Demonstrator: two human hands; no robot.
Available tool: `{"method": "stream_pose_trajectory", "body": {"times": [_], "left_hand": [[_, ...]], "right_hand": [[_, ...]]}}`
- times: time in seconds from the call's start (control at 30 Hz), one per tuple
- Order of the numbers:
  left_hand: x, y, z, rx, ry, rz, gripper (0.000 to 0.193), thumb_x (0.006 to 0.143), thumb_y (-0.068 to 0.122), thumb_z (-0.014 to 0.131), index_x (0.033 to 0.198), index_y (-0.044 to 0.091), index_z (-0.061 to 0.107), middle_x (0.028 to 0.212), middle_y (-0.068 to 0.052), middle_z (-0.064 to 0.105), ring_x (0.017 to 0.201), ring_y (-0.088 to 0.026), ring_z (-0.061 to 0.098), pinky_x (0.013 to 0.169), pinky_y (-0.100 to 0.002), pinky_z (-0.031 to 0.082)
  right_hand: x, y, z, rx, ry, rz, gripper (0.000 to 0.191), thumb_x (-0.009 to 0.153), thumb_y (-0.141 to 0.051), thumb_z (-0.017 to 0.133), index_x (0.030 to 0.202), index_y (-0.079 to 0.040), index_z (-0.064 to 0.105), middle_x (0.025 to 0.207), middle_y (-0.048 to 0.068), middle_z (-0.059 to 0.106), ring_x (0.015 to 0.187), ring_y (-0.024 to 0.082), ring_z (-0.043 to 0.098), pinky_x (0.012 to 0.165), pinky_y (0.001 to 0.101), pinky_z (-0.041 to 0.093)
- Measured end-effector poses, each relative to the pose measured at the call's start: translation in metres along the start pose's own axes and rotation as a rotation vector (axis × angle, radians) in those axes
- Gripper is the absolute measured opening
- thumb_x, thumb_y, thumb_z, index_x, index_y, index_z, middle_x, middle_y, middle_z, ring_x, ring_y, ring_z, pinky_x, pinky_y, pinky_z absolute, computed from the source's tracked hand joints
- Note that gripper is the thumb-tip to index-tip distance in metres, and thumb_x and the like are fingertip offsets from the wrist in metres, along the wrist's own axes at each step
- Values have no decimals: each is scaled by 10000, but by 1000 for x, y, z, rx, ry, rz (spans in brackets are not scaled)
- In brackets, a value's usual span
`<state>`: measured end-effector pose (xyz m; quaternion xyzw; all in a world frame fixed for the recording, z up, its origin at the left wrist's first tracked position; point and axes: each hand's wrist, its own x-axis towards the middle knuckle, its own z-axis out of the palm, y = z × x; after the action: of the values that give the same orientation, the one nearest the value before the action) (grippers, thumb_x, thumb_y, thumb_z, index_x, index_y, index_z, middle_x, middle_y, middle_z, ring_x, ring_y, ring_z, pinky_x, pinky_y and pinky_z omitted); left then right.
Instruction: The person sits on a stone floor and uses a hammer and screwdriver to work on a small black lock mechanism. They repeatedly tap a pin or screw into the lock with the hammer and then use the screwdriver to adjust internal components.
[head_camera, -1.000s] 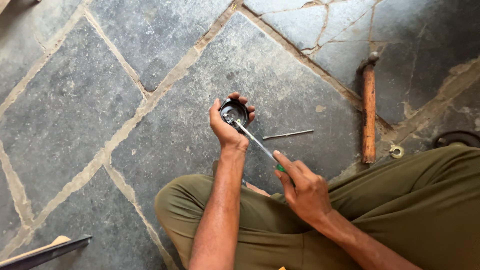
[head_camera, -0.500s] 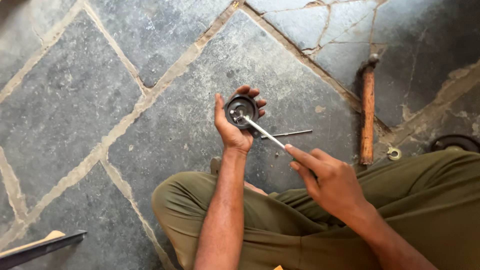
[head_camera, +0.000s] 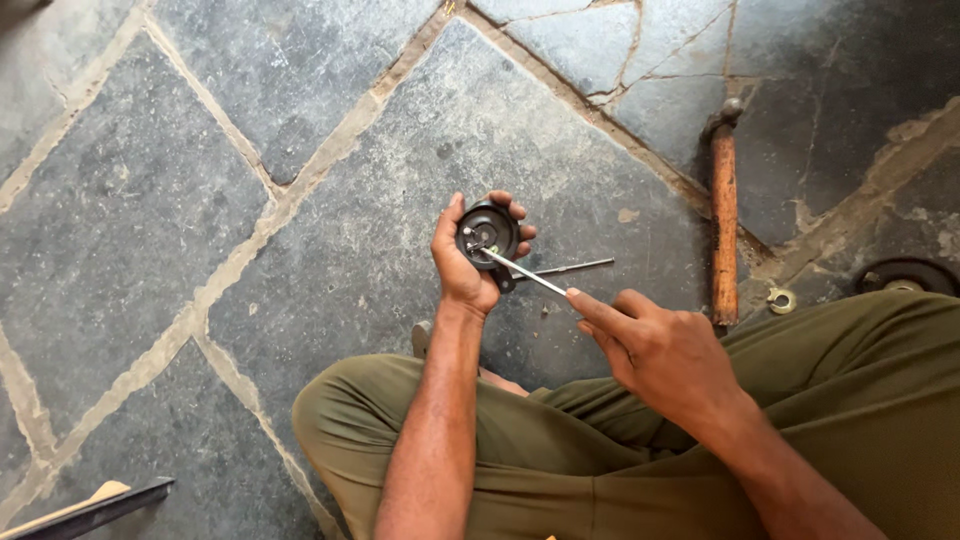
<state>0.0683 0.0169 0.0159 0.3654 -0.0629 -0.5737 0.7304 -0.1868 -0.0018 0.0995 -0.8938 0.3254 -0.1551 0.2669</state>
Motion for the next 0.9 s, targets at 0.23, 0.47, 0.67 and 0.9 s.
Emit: {"method": "stream_pose_trajectory", "body": {"times": [0.23,0.47,0.67,0.9], "left_hand": [[-10,-17,3,-479,81,-157,462,1003,387,386,1073,24,664,987,-160,715,826,-297,724,673,-354,631],[-17,10,11,-138,145,193,708,1052,637,365,1129,7,678,971,-158,717,841,-297,720,703,-385,636],[-21,16,19,-16,64,262,767,1022,695,359,1180,17,681,1020,-154,732,810,-271,727,685,-364,617],[-18,4,12,93,-95,64,747,1047,681,378,1166,4,669,1005,-163,720,806,-272,731,665,-341,611]], "right_hand": [[20,-17,40,432,498,-35,336,1110,-199,613,1437,-127,588,1202,161,700,1063,269,732,857,374,573],[25,-15,17,429,263,126,426,994,-173,681,1417,-143,644,972,115,774,660,219,655,596,353,492],[-3,-27,-7,98,-45,53,422,903,-253,711,1325,-254,695,715,89,627,567,289,614,533,438,487],[3,-23,-33,-8,-144,85,423,892,-312,692,1314,-306,716,687,71,625,586,307,644,530,464,497]]}}
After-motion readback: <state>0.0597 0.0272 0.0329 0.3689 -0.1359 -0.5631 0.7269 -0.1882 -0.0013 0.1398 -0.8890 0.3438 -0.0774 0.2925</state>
